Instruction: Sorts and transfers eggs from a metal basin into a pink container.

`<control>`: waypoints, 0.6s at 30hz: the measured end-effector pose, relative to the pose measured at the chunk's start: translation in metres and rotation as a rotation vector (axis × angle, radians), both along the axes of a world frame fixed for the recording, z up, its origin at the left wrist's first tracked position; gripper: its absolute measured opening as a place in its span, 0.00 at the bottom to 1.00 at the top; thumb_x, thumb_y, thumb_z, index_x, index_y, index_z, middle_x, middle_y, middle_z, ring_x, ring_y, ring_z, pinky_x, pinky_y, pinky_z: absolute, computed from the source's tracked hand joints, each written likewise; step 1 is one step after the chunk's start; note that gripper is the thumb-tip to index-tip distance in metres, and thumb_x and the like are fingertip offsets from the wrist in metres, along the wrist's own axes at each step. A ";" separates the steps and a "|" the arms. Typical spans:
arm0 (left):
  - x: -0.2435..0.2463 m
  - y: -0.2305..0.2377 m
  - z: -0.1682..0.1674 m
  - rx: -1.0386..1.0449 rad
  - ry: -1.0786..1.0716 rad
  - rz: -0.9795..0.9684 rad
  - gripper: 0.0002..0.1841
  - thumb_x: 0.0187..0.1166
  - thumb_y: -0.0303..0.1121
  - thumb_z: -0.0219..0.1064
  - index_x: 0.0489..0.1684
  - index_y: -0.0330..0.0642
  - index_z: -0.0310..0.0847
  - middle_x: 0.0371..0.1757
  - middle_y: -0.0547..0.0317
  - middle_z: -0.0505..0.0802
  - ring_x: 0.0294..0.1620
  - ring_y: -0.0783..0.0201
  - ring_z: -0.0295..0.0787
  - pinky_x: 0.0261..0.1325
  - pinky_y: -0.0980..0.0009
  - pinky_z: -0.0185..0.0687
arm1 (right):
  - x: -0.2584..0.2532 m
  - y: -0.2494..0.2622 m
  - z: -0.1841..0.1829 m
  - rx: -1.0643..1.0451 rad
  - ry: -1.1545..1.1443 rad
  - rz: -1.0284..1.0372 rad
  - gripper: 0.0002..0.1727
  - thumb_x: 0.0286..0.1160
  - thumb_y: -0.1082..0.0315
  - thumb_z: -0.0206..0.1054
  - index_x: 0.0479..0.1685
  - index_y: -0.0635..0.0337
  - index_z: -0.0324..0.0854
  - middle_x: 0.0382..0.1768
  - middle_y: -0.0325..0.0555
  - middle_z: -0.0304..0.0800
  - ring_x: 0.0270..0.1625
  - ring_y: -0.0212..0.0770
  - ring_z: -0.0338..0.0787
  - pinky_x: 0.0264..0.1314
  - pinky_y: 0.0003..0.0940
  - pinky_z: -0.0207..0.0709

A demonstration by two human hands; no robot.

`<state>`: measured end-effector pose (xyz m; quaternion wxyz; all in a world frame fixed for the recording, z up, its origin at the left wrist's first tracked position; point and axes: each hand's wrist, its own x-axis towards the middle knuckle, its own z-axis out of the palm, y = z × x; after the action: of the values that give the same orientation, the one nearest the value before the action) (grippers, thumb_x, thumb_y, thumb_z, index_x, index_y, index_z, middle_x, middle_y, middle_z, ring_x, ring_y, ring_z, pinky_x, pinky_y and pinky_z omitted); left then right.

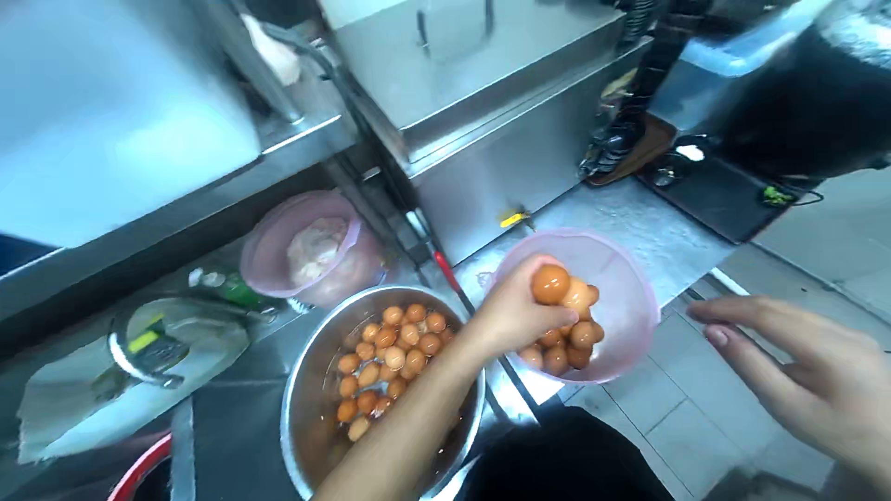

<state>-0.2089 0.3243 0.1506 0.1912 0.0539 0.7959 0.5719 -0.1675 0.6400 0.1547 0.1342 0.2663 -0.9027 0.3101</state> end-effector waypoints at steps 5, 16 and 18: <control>-0.049 0.064 -0.070 -0.419 0.087 -0.312 0.28 0.69 0.32 0.81 0.70 0.51 0.78 0.60 0.49 0.91 0.61 0.50 0.90 0.65 0.41 0.85 | 0.028 0.050 -0.033 -0.032 -0.116 -0.080 0.20 0.89 0.54 0.57 0.57 0.55 0.90 0.52 0.44 0.95 0.58 0.38 0.92 0.64 0.42 0.85; -0.068 0.091 -0.102 -0.839 0.419 -0.854 0.28 0.70 0.23 0.75 0.70 0.59 0.83 0.75 0.56 0.84 0.76 0.47 0.79 0.68 0.42 0.83 | 0.022 0.091 -0.083 -0.053 -0.198 -0.171 0.21 0.88 0.52 0.57 0.58 0.53 0.91 0.53 0.42 0.95 0.57 0.37 0.92 0.64 0.41 0.85; -0.065 0.085 -0.105 -0.831 0.432 -0.814 0.26 0.71 0.23 0.73 0.68 0.60 0.85 0.73 0.54 0.84 0.74 0.47 0.80 0.67 0.45 0.83 | 0.014 0.091 -0.086 -0.049 -0.200 -0.157 0.21 0.88 0.51 0.56 0.58 0.52 0.91 0.53 0.41 0.95 0.57 0.37 0.92 0.64 0.41 0.85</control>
<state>-0.2742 0.4089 0.0452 0.2338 0.3888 0.8883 0.0715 -0.1536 0.7312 0.0690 0.0737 0.1594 -0.9219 0.3455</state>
